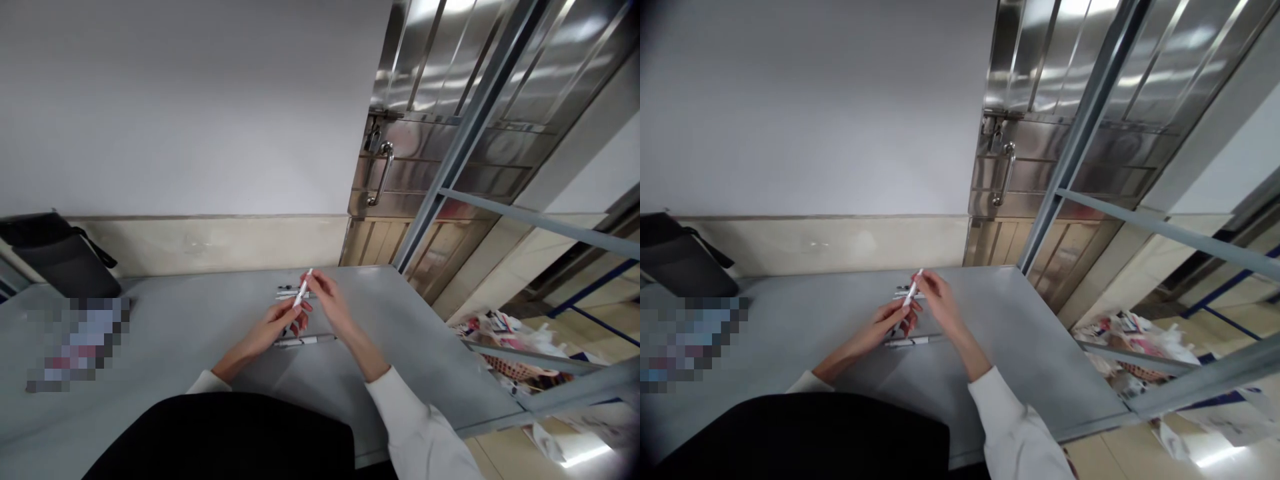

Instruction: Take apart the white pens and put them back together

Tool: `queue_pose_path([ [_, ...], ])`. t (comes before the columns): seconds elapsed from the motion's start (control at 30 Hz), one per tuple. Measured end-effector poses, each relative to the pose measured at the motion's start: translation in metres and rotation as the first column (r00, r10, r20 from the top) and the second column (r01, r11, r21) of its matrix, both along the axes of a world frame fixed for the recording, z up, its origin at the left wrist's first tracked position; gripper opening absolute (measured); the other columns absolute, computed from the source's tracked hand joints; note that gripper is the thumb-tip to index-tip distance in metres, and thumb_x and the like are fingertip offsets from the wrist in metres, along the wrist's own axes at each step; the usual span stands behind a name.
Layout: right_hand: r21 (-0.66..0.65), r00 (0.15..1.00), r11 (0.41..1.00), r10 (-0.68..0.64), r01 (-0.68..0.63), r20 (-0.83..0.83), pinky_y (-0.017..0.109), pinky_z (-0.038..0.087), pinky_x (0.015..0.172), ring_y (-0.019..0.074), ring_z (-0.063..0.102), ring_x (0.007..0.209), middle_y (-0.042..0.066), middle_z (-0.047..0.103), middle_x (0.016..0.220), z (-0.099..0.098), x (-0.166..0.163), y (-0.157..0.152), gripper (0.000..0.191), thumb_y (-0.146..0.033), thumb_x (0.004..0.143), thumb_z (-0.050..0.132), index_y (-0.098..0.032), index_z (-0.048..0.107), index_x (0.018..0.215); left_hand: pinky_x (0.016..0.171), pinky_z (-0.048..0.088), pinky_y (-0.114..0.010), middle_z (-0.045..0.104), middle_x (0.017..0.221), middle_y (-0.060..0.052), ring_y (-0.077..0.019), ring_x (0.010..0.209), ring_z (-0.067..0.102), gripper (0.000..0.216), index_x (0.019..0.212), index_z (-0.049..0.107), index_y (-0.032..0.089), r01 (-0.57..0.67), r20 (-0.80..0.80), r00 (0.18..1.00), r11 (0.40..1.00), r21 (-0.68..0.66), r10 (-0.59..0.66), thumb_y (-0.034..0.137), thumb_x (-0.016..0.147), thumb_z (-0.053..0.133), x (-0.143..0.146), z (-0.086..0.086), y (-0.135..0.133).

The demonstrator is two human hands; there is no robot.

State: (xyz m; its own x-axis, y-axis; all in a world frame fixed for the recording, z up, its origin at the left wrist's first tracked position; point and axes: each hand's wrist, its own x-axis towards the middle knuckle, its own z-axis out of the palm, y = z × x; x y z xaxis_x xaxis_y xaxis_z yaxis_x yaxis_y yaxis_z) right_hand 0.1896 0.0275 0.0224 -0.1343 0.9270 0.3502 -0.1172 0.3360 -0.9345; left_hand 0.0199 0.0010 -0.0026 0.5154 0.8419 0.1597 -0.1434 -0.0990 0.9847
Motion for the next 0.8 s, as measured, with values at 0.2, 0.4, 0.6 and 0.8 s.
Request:
queue_pose_path([
  [0.2,-0.023,0.987,0.990,-0.141,0.140,-0.076,0.037,0.054,0.085,0.0224,0.066,0.087,0.004,0.071,0.086,0.004,0.007,-0.001,0.041,-0.063,0.086,0.070,-0.024,0.067,0.092,0.065,0.048,-0.029,0.063,0.069,0.000,-0.0151,0.063,0.058,0.044,0.101,0.064,0.018,0.011,-0.116,0.993,0.999,0.031,-0.007,0.061,0.098,0.054,-0.001,0.001,-0.004],
  [0.4,-0.030,0.981,0.987,-0.163,0.160,-0.109,0.038,0.055,0.086,0.0223,0.066,0.087,0.004,0.067,0.083,0.000,0.000,-0.001,0.044,-0.067,0.086,0.068,-0.024,0.060,0.086,0.055,0.045,-0.026,0.061,0.067,0.000,-0.0143,0.056,0.054,0.047,0.097,0.063,0.018,-0.071,-0.241,0.967,0.995,0.075,0.088,0.064,0.097,0.053,-0.005,0.006,-0.006],
  [0.6,-0.037,0.911,0.996,0.055,-0.077,-0.408,0.035,0.054,0.082,0.0163,0.059,0.076,-0.002,0.055,0.078,0.007,0.011,0.000,0.038,-0.060,0.087,0.072,-0.026,0.058,0.095,0.054,0.039,-0.024,0.065,0.079,-0.003,-0.0155,0.066,0.054,0.052,0.111,0.068,0.017,-0.175,-0.285,0.931,0.965,0.195,0.226,0.062,0.102,0.045,-0.008,0.004,-0.001],
  [0.8,-0.119,0.799,0.991,-0.019,-0.066,-0.602,0.026,0.041,0.055,0.0127,0.031,0.055,-0.005,0.028,0.068,0.019,0.037,0.006,0.029,-0.047,0.097,0.063,-0.024,0.052,0.082,0.059,0.040,-0.026,0.067,0.080,-0.004,-0.0188,0.073,0.057,0.052,0.114,0.070,0.019,-0.237,-0.293,0.908,0.943,0.233,0.301,0.060,0.104,0.040,-0.011,0.002,0.000],
])
